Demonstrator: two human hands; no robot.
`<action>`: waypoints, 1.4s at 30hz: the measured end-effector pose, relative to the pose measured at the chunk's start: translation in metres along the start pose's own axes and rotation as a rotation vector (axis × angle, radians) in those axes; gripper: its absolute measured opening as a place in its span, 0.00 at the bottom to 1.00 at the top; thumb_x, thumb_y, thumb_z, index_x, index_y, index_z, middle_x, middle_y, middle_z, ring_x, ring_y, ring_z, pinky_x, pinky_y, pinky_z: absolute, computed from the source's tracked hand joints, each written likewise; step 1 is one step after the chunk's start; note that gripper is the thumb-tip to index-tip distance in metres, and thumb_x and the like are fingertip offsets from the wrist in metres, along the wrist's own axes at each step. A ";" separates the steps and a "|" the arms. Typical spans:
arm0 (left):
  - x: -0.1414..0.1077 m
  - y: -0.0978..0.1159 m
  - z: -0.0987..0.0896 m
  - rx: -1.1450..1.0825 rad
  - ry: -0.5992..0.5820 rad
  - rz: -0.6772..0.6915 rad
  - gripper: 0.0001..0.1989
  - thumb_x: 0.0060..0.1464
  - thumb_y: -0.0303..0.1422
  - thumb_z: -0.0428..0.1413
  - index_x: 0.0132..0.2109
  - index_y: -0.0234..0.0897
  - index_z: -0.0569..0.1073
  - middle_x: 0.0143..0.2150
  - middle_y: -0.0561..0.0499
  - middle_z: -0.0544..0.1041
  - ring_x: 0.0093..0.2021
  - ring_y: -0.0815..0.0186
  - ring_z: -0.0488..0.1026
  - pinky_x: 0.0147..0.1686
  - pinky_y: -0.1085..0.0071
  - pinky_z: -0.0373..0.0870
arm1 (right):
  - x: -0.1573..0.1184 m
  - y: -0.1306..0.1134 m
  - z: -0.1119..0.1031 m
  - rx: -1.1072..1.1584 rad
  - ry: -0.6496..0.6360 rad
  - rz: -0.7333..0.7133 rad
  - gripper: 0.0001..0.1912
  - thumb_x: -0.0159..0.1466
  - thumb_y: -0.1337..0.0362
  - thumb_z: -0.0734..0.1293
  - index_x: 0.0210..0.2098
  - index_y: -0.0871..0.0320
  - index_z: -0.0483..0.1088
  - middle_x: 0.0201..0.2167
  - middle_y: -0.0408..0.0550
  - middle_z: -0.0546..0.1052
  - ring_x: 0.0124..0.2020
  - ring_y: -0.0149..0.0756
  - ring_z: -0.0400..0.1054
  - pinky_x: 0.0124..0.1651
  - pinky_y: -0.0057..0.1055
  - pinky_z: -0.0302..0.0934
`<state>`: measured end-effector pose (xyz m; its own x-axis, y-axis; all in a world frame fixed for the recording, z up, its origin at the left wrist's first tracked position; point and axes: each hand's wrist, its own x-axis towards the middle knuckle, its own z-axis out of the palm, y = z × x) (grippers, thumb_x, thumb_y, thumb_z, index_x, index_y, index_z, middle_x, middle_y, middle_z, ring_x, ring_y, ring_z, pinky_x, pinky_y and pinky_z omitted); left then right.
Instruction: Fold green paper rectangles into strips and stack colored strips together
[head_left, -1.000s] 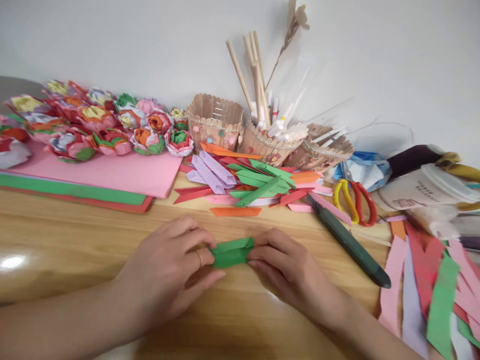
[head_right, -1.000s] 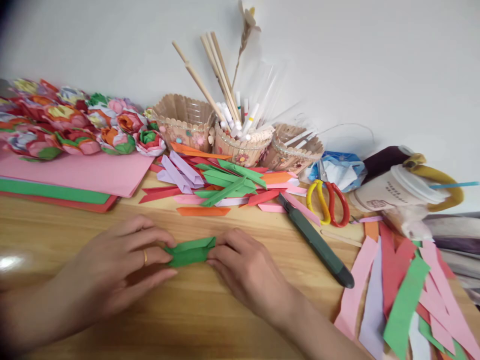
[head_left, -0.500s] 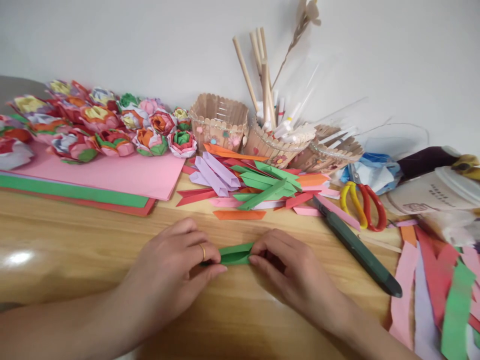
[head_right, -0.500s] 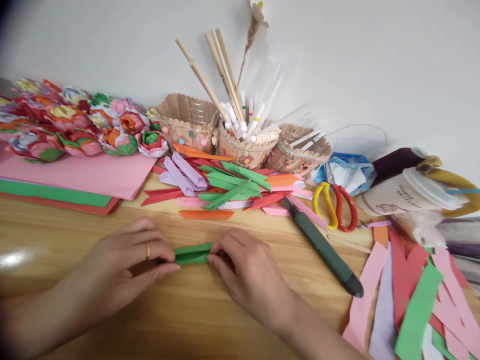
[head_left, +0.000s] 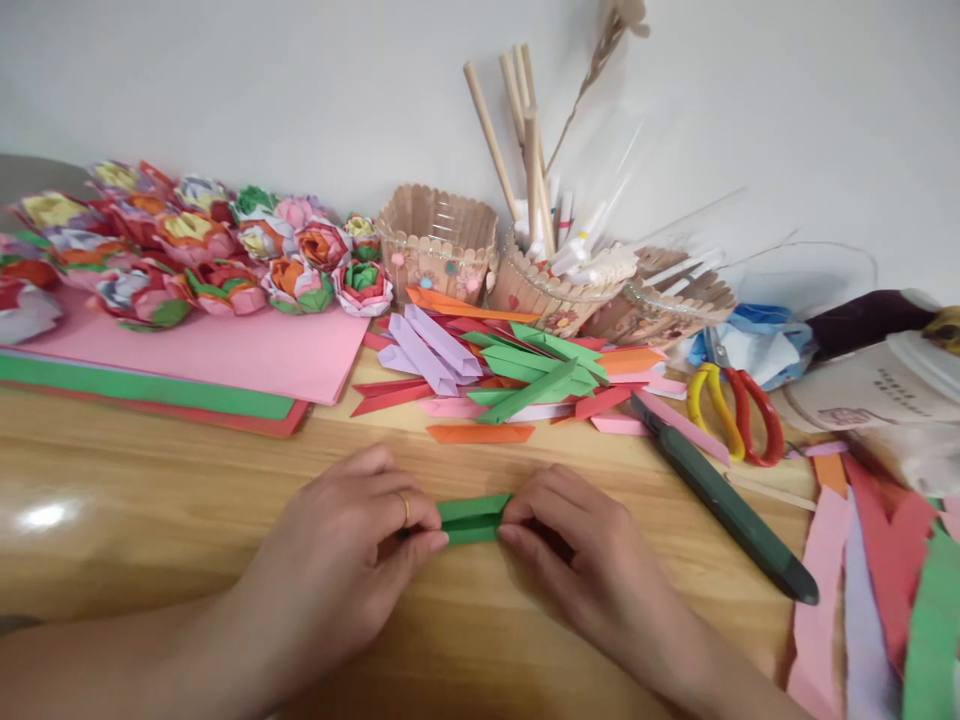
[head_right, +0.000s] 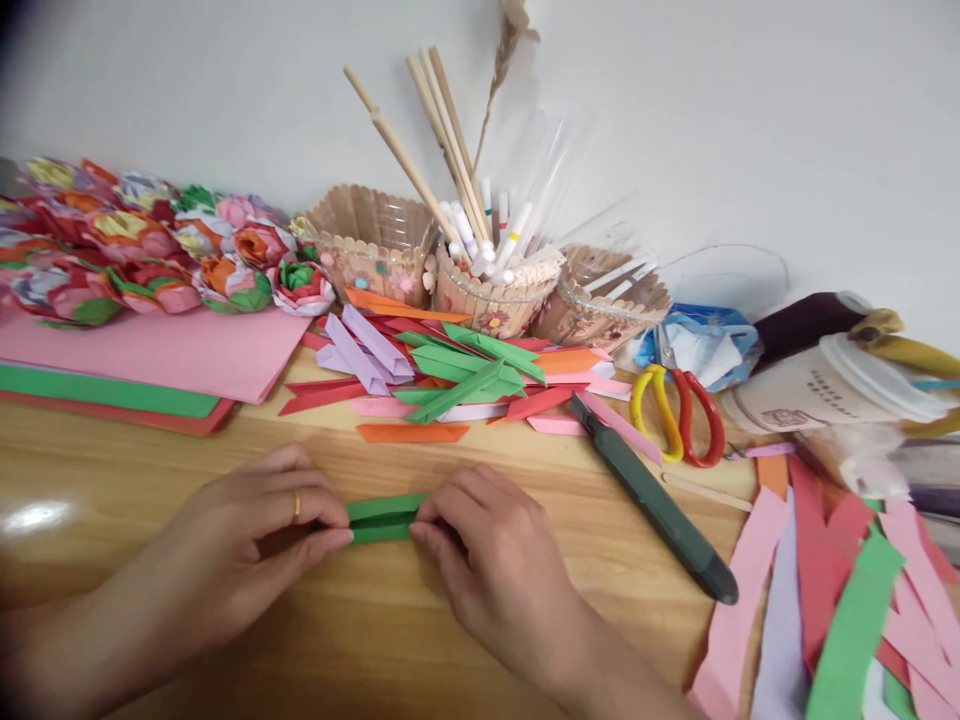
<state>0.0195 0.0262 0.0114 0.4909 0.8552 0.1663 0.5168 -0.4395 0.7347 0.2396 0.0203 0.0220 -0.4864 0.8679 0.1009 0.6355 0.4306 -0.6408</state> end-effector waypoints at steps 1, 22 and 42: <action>0.000 0.001 0.000 0.015 -0.009 -0.008 0.11 0.59 0.28 0.50 0.29 0.38 0.72 0.25 0.54 0.72 0.30 0.65 0.63 0.29 0.70 0.58 | 0.000 0.000 0.001 -0.012 0.001 -0.004 0.08 0.66 0.69 0.60 0.30 0.57 0.67 0.27 0.45 0.71 0.31 0.34 0.63 0.32 0.29 0.57; -0.001 -0.001 0.000 0.265 -0.067 0.030 0.08 0.50 0.23 0.52 0.25 0.37 0.67 0.22 0.54 0.68 0.29 0.64 0.65 0.28 0.71 0.59 | -0.008 0.001 0.008 -0.524 0.166 -0.340 0.14 0.69 0.68 0.54 0.44 0.61 0.69 0.39 0.54 0.76 0.39 0.41 0.70 0.37 0.37 0.67; -0.024 -0.005 0.019 0.835 0.102 0.518 0.17 0.63 0.28 0.44 0.50 0.30 0.74 0.49 0.44 0.78 0.50 0.60 0.73 0.50 0.67 0.65 | -0.012 -0.003 -0.001 -0.588 -0.067 -0.493 0.25 0.67 0.61 0.59 0.60 0.68 0.61 0.62 0.56 0.60 0.64 0.42 0.52 0.62 0.38 0.56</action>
<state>0.0182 0.0028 -0.0089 0.7536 0.5046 0.4213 0.6034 -0.7853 -0.1386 0.2439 0.0089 0.0234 -0.8195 0.5328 0.2112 0.5410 0.8408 -0.0221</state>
